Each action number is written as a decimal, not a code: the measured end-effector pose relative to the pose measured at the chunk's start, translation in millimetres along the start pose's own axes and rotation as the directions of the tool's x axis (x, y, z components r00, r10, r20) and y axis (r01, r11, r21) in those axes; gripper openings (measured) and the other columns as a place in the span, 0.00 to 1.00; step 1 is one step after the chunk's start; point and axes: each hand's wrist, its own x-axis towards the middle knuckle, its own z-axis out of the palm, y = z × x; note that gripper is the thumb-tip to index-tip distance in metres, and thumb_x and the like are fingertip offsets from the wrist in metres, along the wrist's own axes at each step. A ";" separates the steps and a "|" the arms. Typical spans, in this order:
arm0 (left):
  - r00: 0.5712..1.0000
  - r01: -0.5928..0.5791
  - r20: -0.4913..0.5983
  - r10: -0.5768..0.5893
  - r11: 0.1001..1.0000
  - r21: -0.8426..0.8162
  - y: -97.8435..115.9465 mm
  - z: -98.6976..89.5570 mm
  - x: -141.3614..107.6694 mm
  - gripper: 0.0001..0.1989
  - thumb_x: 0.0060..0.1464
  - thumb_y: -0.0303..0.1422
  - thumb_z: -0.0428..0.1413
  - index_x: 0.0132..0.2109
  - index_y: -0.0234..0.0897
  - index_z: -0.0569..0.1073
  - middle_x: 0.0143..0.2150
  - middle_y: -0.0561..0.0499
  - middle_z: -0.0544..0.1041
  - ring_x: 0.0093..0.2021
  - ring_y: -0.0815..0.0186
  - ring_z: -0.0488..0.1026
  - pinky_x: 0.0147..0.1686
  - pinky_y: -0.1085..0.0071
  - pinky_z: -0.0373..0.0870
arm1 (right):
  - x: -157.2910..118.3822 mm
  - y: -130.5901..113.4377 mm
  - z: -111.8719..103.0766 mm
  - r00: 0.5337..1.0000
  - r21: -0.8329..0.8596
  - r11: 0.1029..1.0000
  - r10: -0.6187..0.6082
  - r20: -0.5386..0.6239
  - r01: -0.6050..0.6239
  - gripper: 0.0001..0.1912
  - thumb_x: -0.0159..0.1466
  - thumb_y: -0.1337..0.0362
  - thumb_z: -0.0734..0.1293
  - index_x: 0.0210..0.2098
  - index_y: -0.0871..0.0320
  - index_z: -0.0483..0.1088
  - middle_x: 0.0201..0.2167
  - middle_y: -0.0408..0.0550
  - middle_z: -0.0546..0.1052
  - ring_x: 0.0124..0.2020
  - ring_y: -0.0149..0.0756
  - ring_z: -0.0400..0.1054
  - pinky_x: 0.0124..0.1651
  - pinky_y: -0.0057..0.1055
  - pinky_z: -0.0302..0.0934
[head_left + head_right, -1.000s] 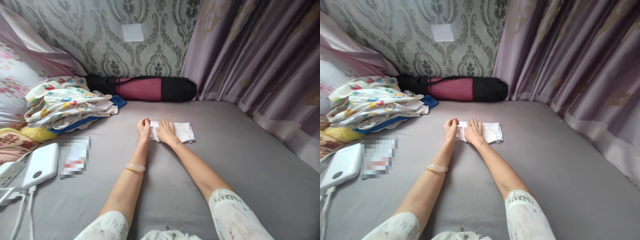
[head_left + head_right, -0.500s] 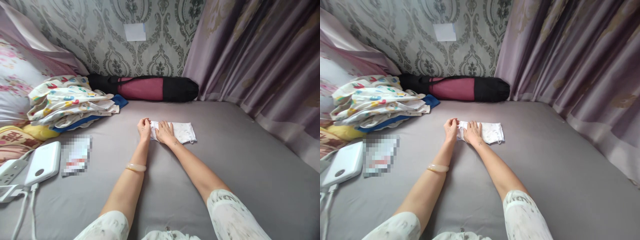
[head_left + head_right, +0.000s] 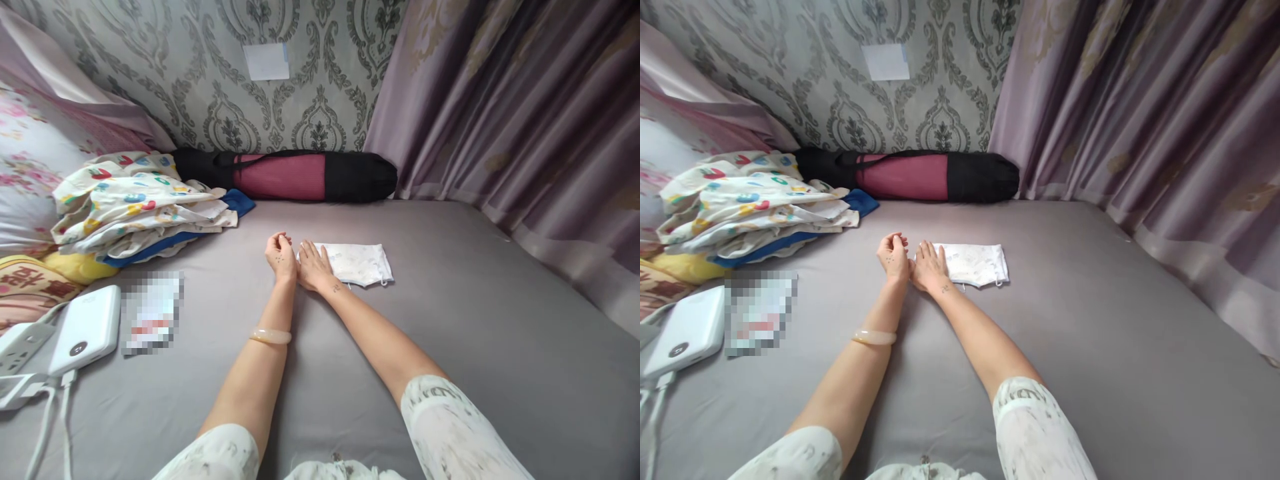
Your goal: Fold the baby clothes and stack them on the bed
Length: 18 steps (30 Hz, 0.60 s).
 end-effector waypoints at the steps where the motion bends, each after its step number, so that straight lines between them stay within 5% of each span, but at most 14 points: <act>1: 1.000 -0.003 0.006 0.002 1.000 0.009 -0.1 0.3 -0.6 0.09 0.58 0.32 0.47 0.39 0.35 0.72 0.32 0.49 0.75 0.33 0.68 0.75 0.37 0.71 0.71 | 0.2 0.7 0.1 1.000 0.000 1.000 -0.003 -0.004 0.003 0.30 0.72 0.59 0.47 0.69 0.69 0.50 0.71 0.57 0.48 0.72 0.44 0.38 0.70 0.50 0.30; 9: 0.995 -0.069 0.073 0.061 0.992 0.101 5.1 2.9 -6.1 0.10 0.59 0.32 0.46 0.41 0.36 0.72 0.33 0.49 0.76 0.35 0.67 0.76 0.40 0.71 0.71 | -11.9 18.8 -16.7 0.994 0.056 0.998 -0.021 -0.106 0.027 0.29 0.72 0.59 0.47 0.68 0.64 0.52 0.71 0.55 0.50 0.72 0.40 0.40 0.70 0.44 0.32; 12: 0.956 -0.229 0.233 0.176 0.948 0.221 9.6 6.4 -16.1 0.11 0.60 0.31 0.45 0.41 0.36 0.72 0.38 0.45 0.78 0.39 0.64 0.76 0.43 0.68 0.71 | -23.5 38.4 -24.5 0.985 0.017 1.000 0.027 -0.173 -0.025 0.28 0.72 0.60 0.49 0.68 0.65 0.53 0.71 0.57 0.50 0.71 0.43 0.39 0.70 0.48 0.30; 15: 0.808 -0.488 0.529 0.258 0.796 0.357 12.2 9.8 -31.9 0.13 0.61 0.30 0.46 0.47 0.37 0.73 0.49 0.41 0.78 0.51 0.59 0.74 0.53 0.63 0.67 | -35.0 59.3 -27.5 0.979 -0.017 0.996 0.081 -0.189 -0.085 0.28 0.72 0.61 0.49 0.68 0.66 0.54 0.71 0.58 0.50 0.72 0.45 0.39 0.70 0.50 0.29; 18: 0.627 -0.689 0.758 0.179 0.582 0.433 12.4 10.5 -46.8 0.17 0.61 0.28 0.47 0.55 0.37 0.70 0.60 0.41 0.71 0.64 0.55 0.64 0.64 0.53 0.53 | -43.9 72.9 -25.0 0.981 -0.030 0.992 0.116 -0.158 -0.122 0.28 0.72 0.60 0.49 0.68 0.64 0.54 0.71 0.56 0.51 0.71 0.44 0.39 0.70 0.50 0.31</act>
